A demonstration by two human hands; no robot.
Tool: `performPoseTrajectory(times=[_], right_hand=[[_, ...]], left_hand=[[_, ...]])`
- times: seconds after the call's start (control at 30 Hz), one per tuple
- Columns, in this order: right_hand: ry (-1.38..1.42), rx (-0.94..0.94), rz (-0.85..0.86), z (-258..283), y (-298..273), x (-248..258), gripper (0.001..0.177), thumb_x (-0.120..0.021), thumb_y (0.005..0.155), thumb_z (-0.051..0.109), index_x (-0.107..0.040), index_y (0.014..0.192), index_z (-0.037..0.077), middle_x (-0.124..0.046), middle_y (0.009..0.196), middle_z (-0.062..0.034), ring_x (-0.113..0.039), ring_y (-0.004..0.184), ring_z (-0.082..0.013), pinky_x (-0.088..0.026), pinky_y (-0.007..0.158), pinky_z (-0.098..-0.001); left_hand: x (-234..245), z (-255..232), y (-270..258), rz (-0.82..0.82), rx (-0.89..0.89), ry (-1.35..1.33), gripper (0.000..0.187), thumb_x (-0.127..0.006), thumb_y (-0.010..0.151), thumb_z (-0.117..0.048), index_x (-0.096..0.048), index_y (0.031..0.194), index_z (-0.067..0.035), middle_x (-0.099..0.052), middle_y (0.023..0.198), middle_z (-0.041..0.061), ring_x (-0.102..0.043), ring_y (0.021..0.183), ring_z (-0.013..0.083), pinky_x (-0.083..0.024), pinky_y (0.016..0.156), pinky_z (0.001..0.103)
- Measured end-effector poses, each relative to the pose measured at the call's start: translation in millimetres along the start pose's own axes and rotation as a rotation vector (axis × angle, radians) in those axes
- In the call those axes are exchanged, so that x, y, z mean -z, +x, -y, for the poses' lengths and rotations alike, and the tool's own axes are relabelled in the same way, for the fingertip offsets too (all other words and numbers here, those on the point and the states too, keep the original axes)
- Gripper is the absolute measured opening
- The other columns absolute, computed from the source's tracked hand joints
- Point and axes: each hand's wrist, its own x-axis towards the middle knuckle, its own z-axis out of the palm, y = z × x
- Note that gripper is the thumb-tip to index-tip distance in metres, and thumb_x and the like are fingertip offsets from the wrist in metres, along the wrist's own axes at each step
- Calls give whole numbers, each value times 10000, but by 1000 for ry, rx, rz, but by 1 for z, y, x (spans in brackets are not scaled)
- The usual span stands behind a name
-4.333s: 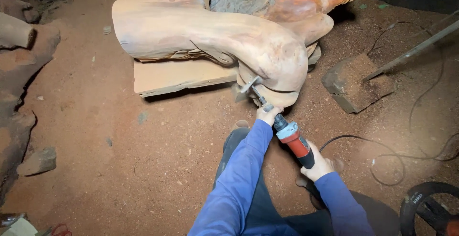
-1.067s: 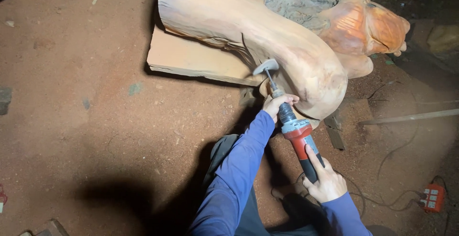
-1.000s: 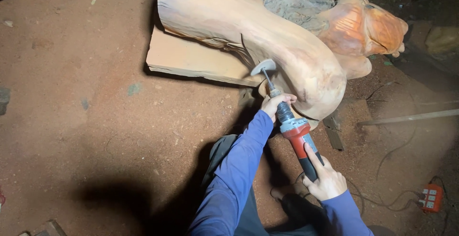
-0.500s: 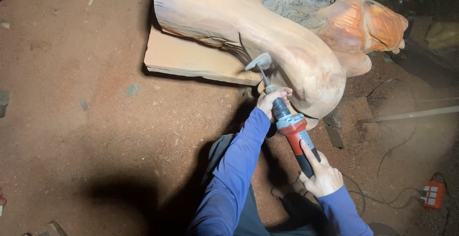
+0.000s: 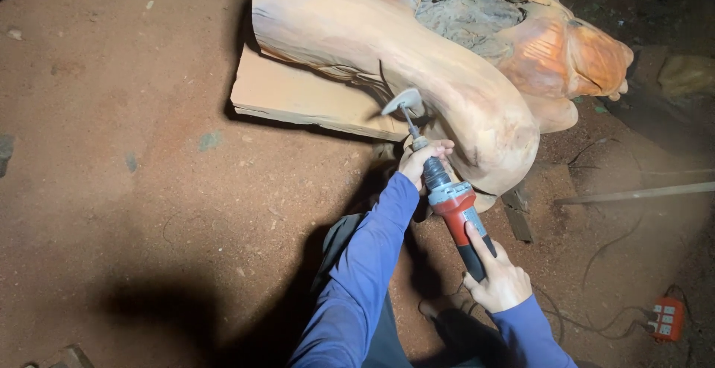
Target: Sanding a large wooden sculpture using a handheld power sander to smooth the surface.
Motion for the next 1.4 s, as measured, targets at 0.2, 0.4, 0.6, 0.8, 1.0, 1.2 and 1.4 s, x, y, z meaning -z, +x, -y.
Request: performPoseTrajectory(times=[0.2,0.4,0.6,0.8,1.0,1.2,1.4], right_hand=[[45,-12,87,7,14,1,1058,-719,648,323,-236,1569,518,-595,1391,-49,-729,1003,-368,-642,815,-457],[52,-14,59,4,6,-7,1047,-736,659,331,-245,1567,506,-565,1434,-56,-729,1008,-371,-641,816,-457],[29,-31,42,1,8,-15,1034,-730,661,327,-254,1562,504,-562,1430,-66,-743,948,-382,-651,789,-465],[55,-15,59,13,19,-6,1051,-733,647,340,-248,1560,526,-586,1416,-61,-718,1031,-376,-629,819,-460],[26,-38,85,10,16,-14,1074,-768,670,383,-197,1565,546,-537,1466,-55,-703,1084,-358,-627,874,-455],[43,-39,23,12,9,-6,1046,-752,650,308,-267,1553,514,-580,1420,-43,-729,1012,-361,-640,808,-439],[23,-52,137,25,24,13,1080,-738,659,312,-207,1569,554,-629,1336,-53,-735,1008,-331,-626,838,-422]], left_hand=[[-2,-12,-3,-113,-55,12,284,-657,802,-48,-749,1046,65,-731,989,141,-656,857,151,-535,766,234],[-9,-13,-5,-114,-103,28,291,-684,783,-11,-686,1062,71,-734,951,117,-650,825,148,-525,779,252],[1,-1,6,-32,-119,108,322,-682,811,-61,-727,1102,68,-715,1016,136,-648,807,154,-586,730,272],[9,-10,13,-110,-109,17,261,-698,800,-47,-760,1041,32,-696,862,79,-618,696,121,-555,677,244],[9,-7,14,-155,-95,52,274,-692,779,-66,-764,1025,29,-724,952,118,-641,763,155,-585,734,276],[0,-7,9,-105,-108,94,292,-696,773,-74,-757,1042,21,-730,1008,109,-645,832,161,-556,766,287],[5,-15,14,-180,-117,-42,308,-704,769,-61,-755,1055,43,-704,859,88,-615,659,115,-544,652,221]])
